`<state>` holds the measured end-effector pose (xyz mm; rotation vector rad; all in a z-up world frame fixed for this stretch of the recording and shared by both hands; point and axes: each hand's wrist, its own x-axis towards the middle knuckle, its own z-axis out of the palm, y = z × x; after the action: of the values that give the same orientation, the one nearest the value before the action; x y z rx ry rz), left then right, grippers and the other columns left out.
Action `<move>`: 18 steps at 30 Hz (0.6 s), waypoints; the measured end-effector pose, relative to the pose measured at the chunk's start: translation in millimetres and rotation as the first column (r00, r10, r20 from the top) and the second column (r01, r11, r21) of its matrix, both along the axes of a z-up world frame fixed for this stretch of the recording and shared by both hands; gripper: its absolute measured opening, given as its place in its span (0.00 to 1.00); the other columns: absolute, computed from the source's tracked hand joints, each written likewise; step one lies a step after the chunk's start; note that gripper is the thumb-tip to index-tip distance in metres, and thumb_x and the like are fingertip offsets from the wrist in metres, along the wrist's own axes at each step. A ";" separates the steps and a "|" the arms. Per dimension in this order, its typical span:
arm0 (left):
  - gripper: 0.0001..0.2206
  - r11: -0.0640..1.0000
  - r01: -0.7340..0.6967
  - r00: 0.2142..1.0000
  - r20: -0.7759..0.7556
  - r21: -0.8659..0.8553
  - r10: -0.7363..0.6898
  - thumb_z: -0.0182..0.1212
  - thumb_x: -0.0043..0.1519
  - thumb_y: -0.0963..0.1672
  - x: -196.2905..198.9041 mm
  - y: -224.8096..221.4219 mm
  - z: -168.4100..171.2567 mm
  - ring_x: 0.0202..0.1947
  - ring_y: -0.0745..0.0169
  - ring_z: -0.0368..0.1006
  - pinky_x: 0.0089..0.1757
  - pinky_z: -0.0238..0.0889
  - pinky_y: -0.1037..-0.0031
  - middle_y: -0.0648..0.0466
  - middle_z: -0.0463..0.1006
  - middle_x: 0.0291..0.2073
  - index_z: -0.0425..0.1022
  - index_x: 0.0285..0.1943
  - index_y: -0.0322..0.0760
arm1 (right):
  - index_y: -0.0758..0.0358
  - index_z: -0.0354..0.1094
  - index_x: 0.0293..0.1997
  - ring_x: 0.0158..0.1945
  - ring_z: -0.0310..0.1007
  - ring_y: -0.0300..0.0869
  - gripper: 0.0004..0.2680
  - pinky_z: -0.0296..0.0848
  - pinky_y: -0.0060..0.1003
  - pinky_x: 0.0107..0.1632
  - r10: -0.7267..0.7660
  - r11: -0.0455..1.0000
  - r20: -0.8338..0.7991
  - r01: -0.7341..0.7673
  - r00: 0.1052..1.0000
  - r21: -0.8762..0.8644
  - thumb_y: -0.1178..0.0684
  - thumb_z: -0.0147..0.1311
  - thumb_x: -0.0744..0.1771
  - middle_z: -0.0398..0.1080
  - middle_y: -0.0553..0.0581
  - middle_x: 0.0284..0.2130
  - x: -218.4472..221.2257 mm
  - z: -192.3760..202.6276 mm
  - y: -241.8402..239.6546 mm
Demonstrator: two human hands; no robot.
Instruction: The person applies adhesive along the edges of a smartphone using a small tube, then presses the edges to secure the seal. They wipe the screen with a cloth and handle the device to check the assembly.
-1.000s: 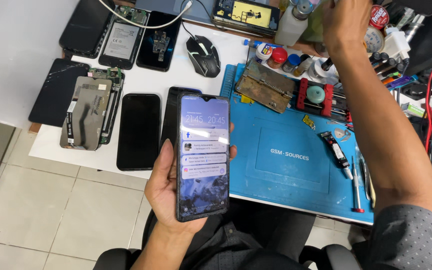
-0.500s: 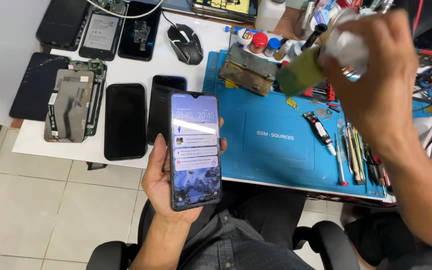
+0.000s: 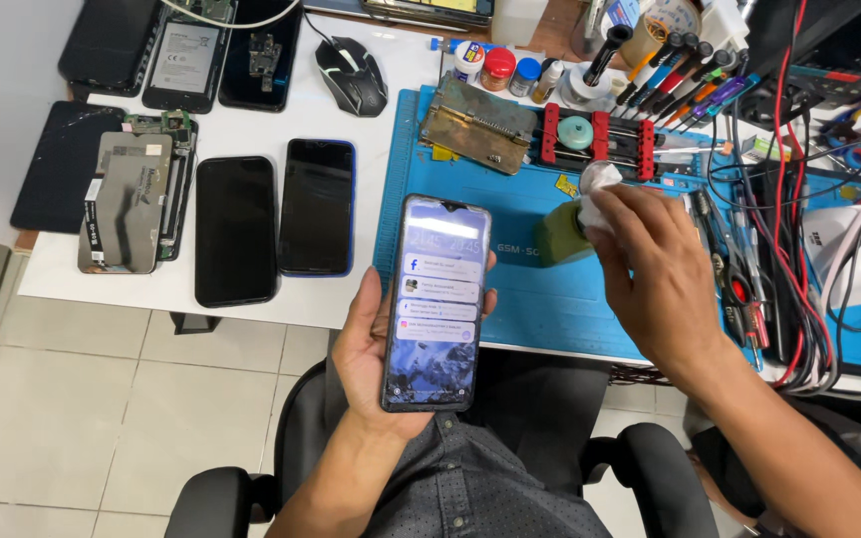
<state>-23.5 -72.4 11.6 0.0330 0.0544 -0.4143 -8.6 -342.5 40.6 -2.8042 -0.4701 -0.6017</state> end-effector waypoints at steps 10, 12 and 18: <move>0.36 0.951 0.193 0.976 -0.054 -0.240 -0.212 0.52 0.75 0.57 -2.6 -5.0 -15.7 0.81 0.28 0.53 0.76 0.49 0.48 0.30 0.61 0.79 0.59 0.83 0.25 | 0.68 0.74 0.68 0.62 0.77 0.60 0.11 0.78 0.52 0.58 0.055 0.994 0.028 -0.057 0.998 0.096 0.63 0.56 0.76 0.77 0.65 0.63 3.2 -8.7 -11.9; 0.37 0.943 0.250 0.962 -0.053 -0.218 -0.268 0.53 0.74 0.59 -5.5 -4.2 -24.7 0.79 0.27 0.59 0.75 0.54 0.50 0.32 0.68 0.75 0.64 0.81 0.25 | 0.68 0.74 0.68 0.64 0.76 0.60 0.11 0.78 0.53 0.61 0.076 0.992 0.016 -0.077 0.997 0.098 0.63 0.55 0.76 0.77 0.66 0.63 0.6 -6.4 -13.6; 0.36 0.931 0.272 0.948 -0.099 -0.243 -0.303 0.54 0.73 0.55 -6.7 -15.8 -8.6 0.84 0.28 0.46 0.76 0.47 0.47 0.34 0.54 0.84 0.58 0.84 0.27 | 0.83 0.74 0.66 0.63 0.80 0.67 0.07 0.77 0.56 0.67 0.014 0.964 0.136 -0.049 0.991 0.261 0.70 0.55 0.78 0.76 0.81 0.60 -20.0 24.4 -8.1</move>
<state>-30.2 -88.2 3.1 -0.2156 0.1369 -0.7154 -28.6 -350.6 65.0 -2.5110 -0.4237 -0.7864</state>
